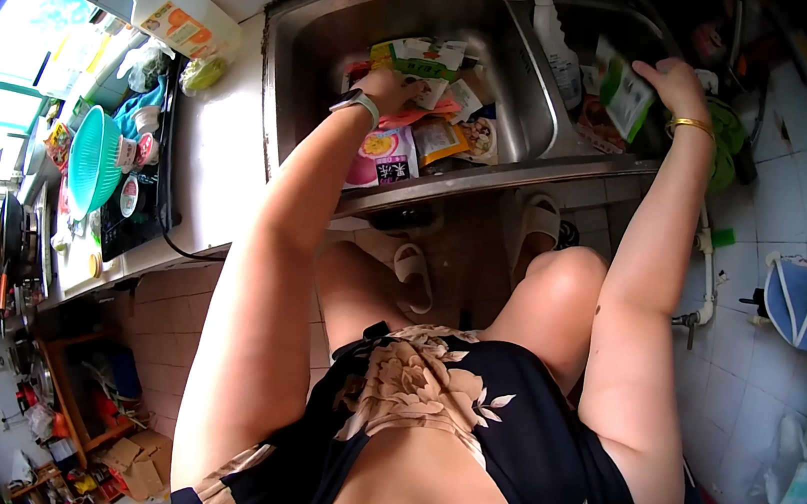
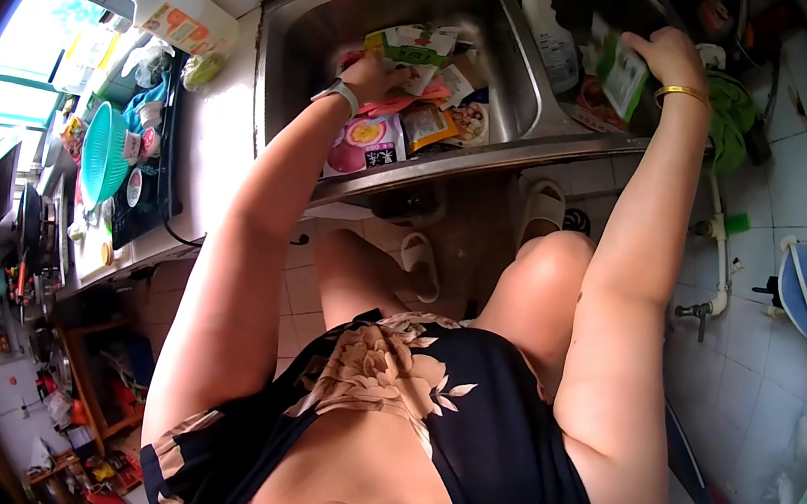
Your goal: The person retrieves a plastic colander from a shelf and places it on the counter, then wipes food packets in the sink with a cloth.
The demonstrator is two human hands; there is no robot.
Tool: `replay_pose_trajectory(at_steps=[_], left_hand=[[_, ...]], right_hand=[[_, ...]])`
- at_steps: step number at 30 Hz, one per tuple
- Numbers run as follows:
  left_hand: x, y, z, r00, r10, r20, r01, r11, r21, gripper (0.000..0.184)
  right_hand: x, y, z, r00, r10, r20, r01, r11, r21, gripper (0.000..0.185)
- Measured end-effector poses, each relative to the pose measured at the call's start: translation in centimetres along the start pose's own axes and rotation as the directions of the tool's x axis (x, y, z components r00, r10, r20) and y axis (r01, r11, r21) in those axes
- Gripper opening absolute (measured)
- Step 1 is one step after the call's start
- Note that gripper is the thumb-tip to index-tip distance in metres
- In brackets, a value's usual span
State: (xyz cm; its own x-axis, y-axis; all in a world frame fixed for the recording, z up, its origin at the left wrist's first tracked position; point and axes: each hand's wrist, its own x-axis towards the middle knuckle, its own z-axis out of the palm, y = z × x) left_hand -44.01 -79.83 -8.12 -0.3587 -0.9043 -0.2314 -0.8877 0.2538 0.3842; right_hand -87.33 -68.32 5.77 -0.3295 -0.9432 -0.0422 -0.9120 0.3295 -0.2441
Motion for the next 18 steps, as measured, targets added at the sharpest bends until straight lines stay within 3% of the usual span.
replay_pose_trajectory(at_steps=[2, 3, 4, 6, 7, 9, 11, 15, 17, 18], left_hand=[[0.9, -1.2, 1.1, 0.996, -0.069, -0.062, 0.072, 0.996, 0.054, 0.065], [1.8, -2.1, 1.9, 0.996, -0.067, -0.061, 0.070, 0.996, 0.053, 0.065], [2.8, -3.0, 2.5, 0.999, -0.017, -0.041, 0.019, 0.999, 0.036, 0.065], [4.3, -4.2, 3.5, 0.999, 0.037, -0.018, -0.036, 0.999, 0.020, 0.065], [4.8, -4.8, 3.9, 0.997, 0.068, -0.027, -0.072, 0.985, -0.159, 0.059], [4.0, -3.7, 3.0, 0.994, 0.099, -0.038, -0.107, 0.938, -0.329, 0.053], [1.0, -0.2, -0.5, 0.995, -0.093, 0.025, 0.094, 0.872, -0.481, 0.040], [-0.5, 0.6, -2.3, 0.997, -0.066, -0.027, 0.046, 0.883, -0.466, 0.032], [-3.6, 2.9, -4.6, 0.999, -0.040, -0.005, 0.023, 0.660, -0.751, 0.033], [-3.7, 2.9, -4.6, 0.999, -0.040, -0.007, 0.022, 0.662, -0.749, 0.033]], right_hand=[[-0.2, -0.4, 0.1, 0.938, 0.043, -0.343, -0.057, 0.998, -0.032, 0.061], [-1.1, -2.4, -0.6, 0.912, 0.095, -0.398, -0.089, 0.995, 0.034, 0.060], [-1.0, -3.5, -0.5, 0.911, 0.099, -0.400, -0.092, 0.995, 0.035, 0.060], [-0.4, -5.3, -0.2, 0.897, 0.011, -0.442, 0.086, 0.976, 0.200, 0.048], [-0.2, -6.4, 0.2, 0.929, 0.003, -0.370, 0.120, 0.943, 0.309, 0.043], [0.1, -8.7, 1.5, 0.960, -0.049, -0.276, 0.188, 0.843, 0.504, 0.037], [-0.6, -11.6, 3.3, 0.938, -0.183, -0.294, 0.331, 0.718, 0.612, 0.035], [-1.1, -16.3, 7.0, 0.873, -0.354, -0.335, 0.484, 0.549, 0.682, 0.032], [-1.5, -18.7, 8.8, 0.827, -0.426, -0.367, 0.553, 0.500, 0.667, 0.032], [-2.0, -19.9, 9.5, 0.802, -0.458, -0.383, 0.585, 0.478, 0.655, 0.033]])
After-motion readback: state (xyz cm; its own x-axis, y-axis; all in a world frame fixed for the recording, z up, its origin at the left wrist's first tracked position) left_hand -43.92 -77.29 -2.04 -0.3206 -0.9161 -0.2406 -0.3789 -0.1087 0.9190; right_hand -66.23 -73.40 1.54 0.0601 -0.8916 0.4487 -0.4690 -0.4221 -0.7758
